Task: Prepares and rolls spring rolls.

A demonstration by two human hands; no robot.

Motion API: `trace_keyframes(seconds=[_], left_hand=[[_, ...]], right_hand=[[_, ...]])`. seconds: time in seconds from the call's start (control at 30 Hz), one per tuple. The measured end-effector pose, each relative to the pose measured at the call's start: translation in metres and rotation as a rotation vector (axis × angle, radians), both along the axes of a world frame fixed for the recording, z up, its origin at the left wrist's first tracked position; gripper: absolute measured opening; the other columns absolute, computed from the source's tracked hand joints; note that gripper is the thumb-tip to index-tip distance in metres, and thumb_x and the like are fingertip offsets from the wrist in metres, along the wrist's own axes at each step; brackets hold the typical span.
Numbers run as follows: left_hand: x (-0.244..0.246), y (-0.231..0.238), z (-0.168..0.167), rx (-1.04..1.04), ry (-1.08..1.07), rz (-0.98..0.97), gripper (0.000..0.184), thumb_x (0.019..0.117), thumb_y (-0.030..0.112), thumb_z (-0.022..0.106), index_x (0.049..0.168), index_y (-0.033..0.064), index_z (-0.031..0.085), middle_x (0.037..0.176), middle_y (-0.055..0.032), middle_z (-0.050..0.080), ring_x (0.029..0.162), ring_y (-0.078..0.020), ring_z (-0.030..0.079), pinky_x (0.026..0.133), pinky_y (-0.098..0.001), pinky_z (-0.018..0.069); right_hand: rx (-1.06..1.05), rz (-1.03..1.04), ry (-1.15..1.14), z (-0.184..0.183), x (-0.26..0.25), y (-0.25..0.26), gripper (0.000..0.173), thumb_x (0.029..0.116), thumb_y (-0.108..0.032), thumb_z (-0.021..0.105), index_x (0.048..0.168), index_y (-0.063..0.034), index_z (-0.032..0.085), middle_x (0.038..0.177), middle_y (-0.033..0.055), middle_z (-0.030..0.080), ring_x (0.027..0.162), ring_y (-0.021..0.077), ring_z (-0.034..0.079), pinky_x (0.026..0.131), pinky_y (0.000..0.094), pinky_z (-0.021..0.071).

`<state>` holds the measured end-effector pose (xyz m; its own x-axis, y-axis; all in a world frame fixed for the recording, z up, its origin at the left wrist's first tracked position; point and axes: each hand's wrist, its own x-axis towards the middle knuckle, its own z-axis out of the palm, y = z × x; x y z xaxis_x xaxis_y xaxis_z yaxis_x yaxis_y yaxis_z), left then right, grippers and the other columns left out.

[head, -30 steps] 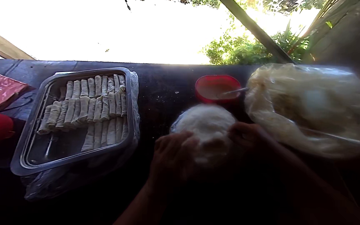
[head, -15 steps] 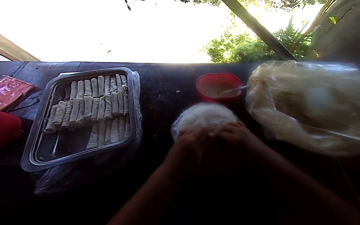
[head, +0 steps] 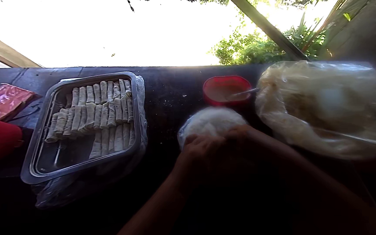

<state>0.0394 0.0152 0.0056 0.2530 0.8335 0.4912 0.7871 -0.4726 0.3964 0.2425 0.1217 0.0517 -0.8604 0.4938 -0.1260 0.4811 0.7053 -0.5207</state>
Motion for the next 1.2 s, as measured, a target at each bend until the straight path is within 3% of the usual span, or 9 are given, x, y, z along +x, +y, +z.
trace_keyframes(seconds=[0.13, 0.23, 0.33, 0.4, 0.63, 0.8, 0.9, 1.07, 1.2], left_hand=[[-0.003, 0.005, 0.000, -0.039, -0.049, -0.027, 0.026, 0.1082, 0.032, 0.049, 0.122, 0.0209, 0.069, 0.102, 0.0052, 0.075, 0.094, -0.0100, 0.069, 0.093, -0.0405, 0.0501], [-0.008, 0.008, 0.002, -0.091, -0.045, -0.044, 0.027, 0.1082, 0.033, 0.048, 0.123, 0.0211, 0.067, 0.104, 0.0061, 0.075, 0.097, -0.0087, 0.069, 0.094, -0.0412, 0.0494], [-0.008, 0.008, 0.009, -0.154, 0.014, -0.059, 0.033, 0.1023, 0.033, 0.057, 0.132, 0.0225, 0.063, 0.116, 0.0050, 0.074, 0.109, -0.0124, 0.068, 0.098, -0.0451, 0.0494], [-0.007, 0.009, 0.012, -0.162, 0.028, -0.046, 0.033, 0.1002, 0.032, 0.060, 0.132, 0.0220, 0.064, 0.113, 0.0054, 0.075, 0.105, -0.0127, 0.069, 0.096, -0.0456, 0.0495], [-0.003, 0.010, 0.009, -0.120, 0.010, -0.034, 0.029, 0.1059, 0.030, 0.052, 0.130, 0.0211, 0.066, 0.109, 0.0041, 0.076, 0.101, -0.0125, 0.070, 0.098, -0.0446, 0.0495], [-0.006, 0.009, 0.006, -0.188, -0.060, -0.042, 0.030, 0.1035, 0.026, 0.055, 0.132, 0.0225, 0.062, 0.110, 0.0101, 0.075, 0.102, -0.0072, 0.069, 0.097, -0.0437, 0.0492], [-0.006, 0.007, 0.006, -0.203, -0.096, -0.035, 0.031, 0.1014, 0.022, 0.059, 0.132, 0.0219, 0.063, 0.110, 0.0110, 0.075, 0.105, -0.0062, 0.068, 0.100, -0.0448, 0.0487], [-0.003, 0.006, 0.007, -0.215, -0.117, -0.022, 0.034, 0.0991, 0.020, 0.060, 0.133, 0.0223, 0.063, 0.110, 0.0109, 0.074, 0.105, -0.0061, 0.068, 0.099, -0.0433, 0.0490], [-0.004, 0.005, 0.006, -0.200, -0.117, -0.019, 0.035, 0.1003, 0.028, 0.061, 0.135, 0.0211, 0.061, 0.108, 0.0101, 0.074, 0.102, -0.0058, 0.067, 0.098, -0.0421, 0.0482]], right_hand=[[-0.039, -0.008, 0.021, -0.004, 0.003, 0.003, 0.030, 0.1063, -0.034, 0.054, 0.107, -0.0119, 0.074, 0.096, 0.0021, 0.071, 0.095, 0.0125, 0.067, 0.089, 0.0362, 0.0543], [-0.054, -0.027, 0.044, -0.007, 0.003, 0.004, 0.029, 0.1062, -0.034, 0.054, 0.108, -0.0129, 0.074, 0.098, 0.0003, 0.073, 0.096, 0.0089, 0.068, 0.090, 0.0323, 0.0547], [-0.086, -0.050, 0.027, -0.002, 0.002, 0.005, 0.026, 0.1065, -0.031, 0.055, 0.109, -0.0103, 0.071, 0.096, 0.0022, 0.071, 0.093, 0.0093, 0.067, 0.087, 0.0313, 0.0550], [-0.092, -0.058, 0.013, -0.002, 0.001, 0.005, 0.027, 0.1069, -0.032, 0.054, 0.109, -0.0109, 0.071, 0.096, 0.0013, 0.071, 0.092, 0.0086, 0.067, 0.086, 0.0302, 0.0549], [-0.045, -0.061, 0.052, -0.007, 0.004, 0.001, 0.027, 0.1067, -0.030, 0.052, 0.107, -0.0127, 0.073, 0.096, 0.0013, 0.071, 0.096, 0.0103, 0.067, 0.089, 0.0326, 0.0540], [-0.022, -0.075, 0.147, -0.007, 0.024, -0.001, 0.026, 0.1032, -0.028, 0.059, 0.119, -0.0118, 0.071, 0.111, 0.0027, 0.070, 0.097, 0.0085, 0.066, 0.089, 0.0286, 0.0560], [0.013, -0.095, 0.190, -0.008, 0.035, -0.003, 0.026, 0.1015, -0.028, 0.063, 0.120, -0.0122, 0.071, 0.112, 0.0019, 0.070, 0.095, 0.0074, 0.065, 0.087, 0.0252, 0.0558], [0.184, -0.118, 0.250, -0.008, 0.037, -0.013, 0.027, 0.0989, -0.028, 0.066, 0.122, -0.0144, 0.072, 0.118, 0.0018, 0.068, 0.115, 0.0129, 0.062, 0.100, 0.0321, 0.0537], [0.236, -0.098, 0.221, -0.012, 0.035, -0.018, 0.027, 0.1024, -0.034, 0.061, 0.116, -0.0142, 0.074, 0.109, 0.0005, 0.072, 0.105, 0.0136, 0.066, 0.096, 0.0336, 0.0536]])
